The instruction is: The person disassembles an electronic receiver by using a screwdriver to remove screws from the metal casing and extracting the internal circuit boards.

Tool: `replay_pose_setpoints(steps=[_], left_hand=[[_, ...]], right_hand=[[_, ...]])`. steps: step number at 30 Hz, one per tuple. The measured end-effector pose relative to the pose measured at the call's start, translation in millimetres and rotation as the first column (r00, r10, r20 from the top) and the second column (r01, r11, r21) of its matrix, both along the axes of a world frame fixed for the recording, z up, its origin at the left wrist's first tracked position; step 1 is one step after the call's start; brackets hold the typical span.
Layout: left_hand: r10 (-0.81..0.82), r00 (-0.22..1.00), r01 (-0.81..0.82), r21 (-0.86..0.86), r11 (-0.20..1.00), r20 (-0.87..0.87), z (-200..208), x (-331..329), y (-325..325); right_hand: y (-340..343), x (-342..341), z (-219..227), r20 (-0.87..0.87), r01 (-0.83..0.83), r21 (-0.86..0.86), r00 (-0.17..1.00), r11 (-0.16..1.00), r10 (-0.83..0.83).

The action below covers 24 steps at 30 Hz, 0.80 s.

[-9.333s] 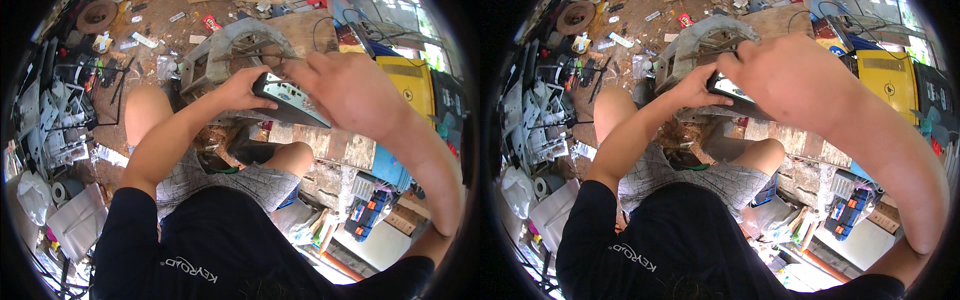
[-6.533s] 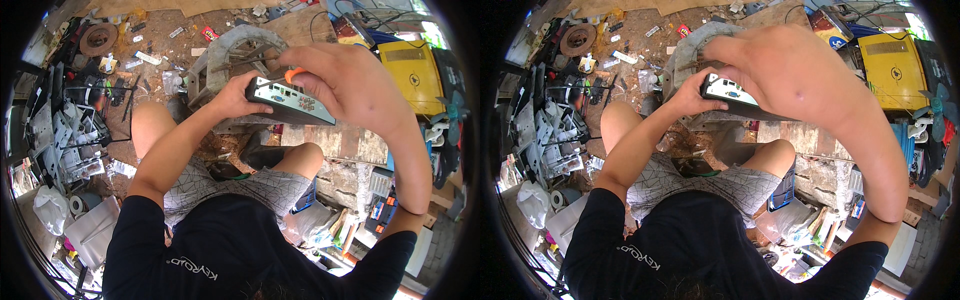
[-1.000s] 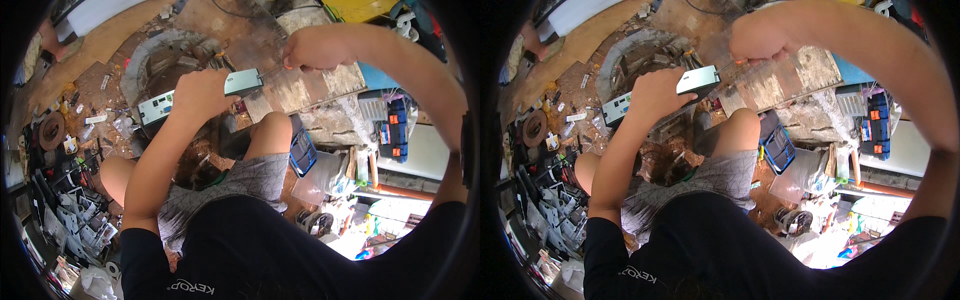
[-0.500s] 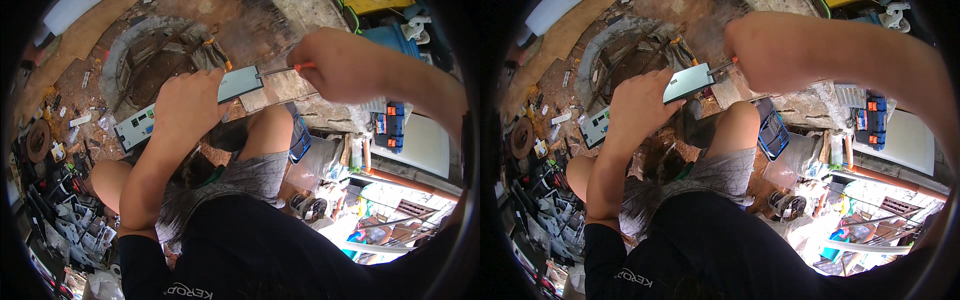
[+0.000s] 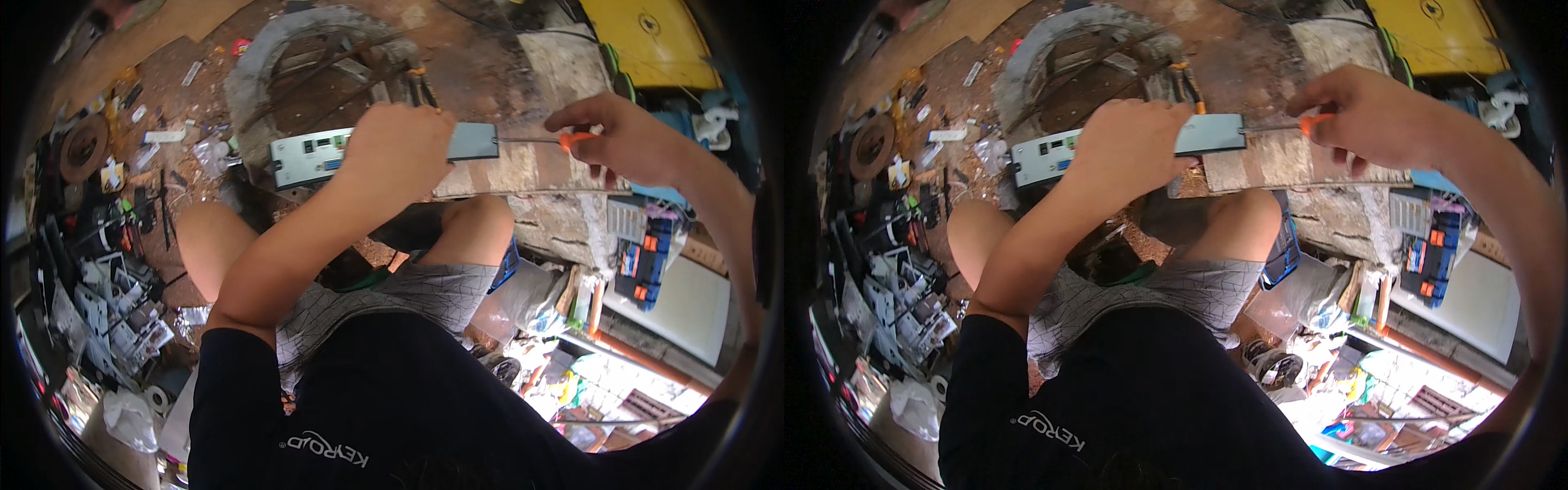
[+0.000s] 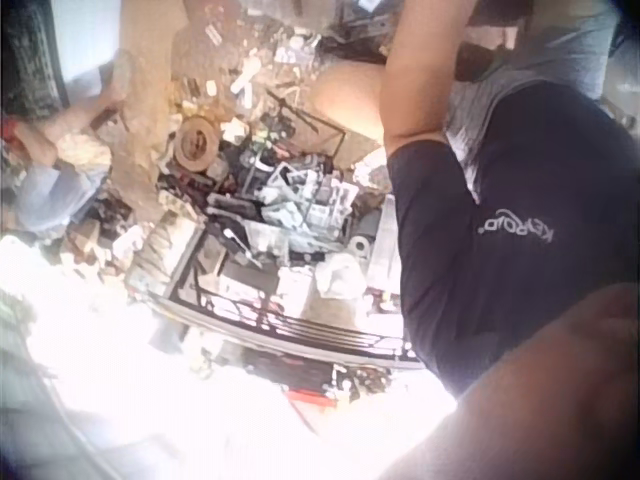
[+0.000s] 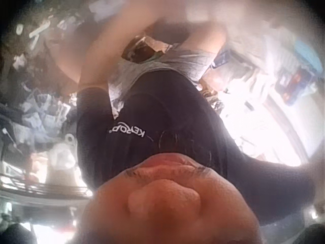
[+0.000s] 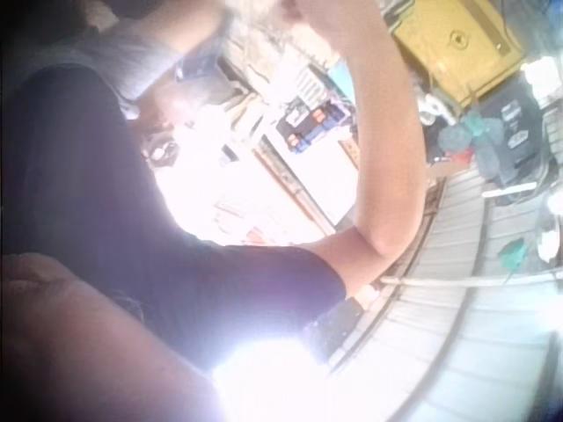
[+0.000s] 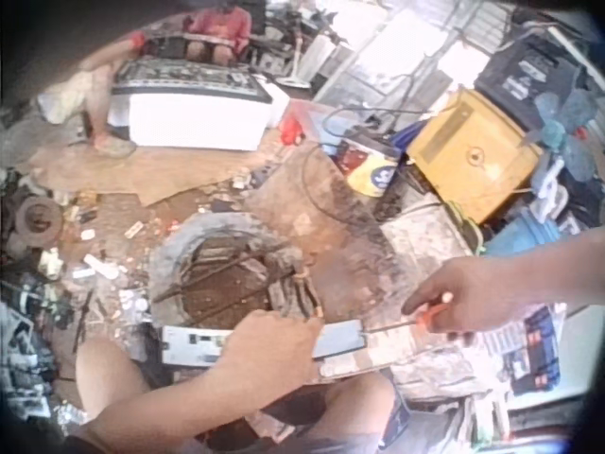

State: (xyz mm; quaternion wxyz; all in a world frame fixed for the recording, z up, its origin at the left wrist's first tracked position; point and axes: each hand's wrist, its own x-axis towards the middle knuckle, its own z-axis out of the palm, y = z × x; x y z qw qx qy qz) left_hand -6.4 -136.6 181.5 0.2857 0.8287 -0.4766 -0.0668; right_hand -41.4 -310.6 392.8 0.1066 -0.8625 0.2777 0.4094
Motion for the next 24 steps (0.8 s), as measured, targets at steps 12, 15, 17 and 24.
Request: replay_pose_setpoints(steps=[12, 15, 17, 24], left_hand=[[-0.033, 0.999, 0.032, 0.041, 0.999, 0.014, 0, 1, -2], [-0.015, 1.000, 0.015, 0.050, 0.999, -0.004, 1, 1, -2], [-0.008, 1.000, 0.008, 0.028, 1.000, 0.001, 1, 2, -2], [-0.004, 1.000, 0.003, 0.034, 0.999, 0.029, 4, 2, -1]], right_hand=[[9, -34, -16, -0.104, -0.903, -0.428, 0.088, 0.036, 0.991], [7, -32, -13, 0.211, -0.799, -0.377, 0.418, 0.468, 0.884], [-2, -23, -3, 0.315, -0.655, -0.220, 0.654, 0.723, 0.688], [-1, -8, 7, -0.103, -0.133, -0.088, 0.987, 0.987, 0.124]])
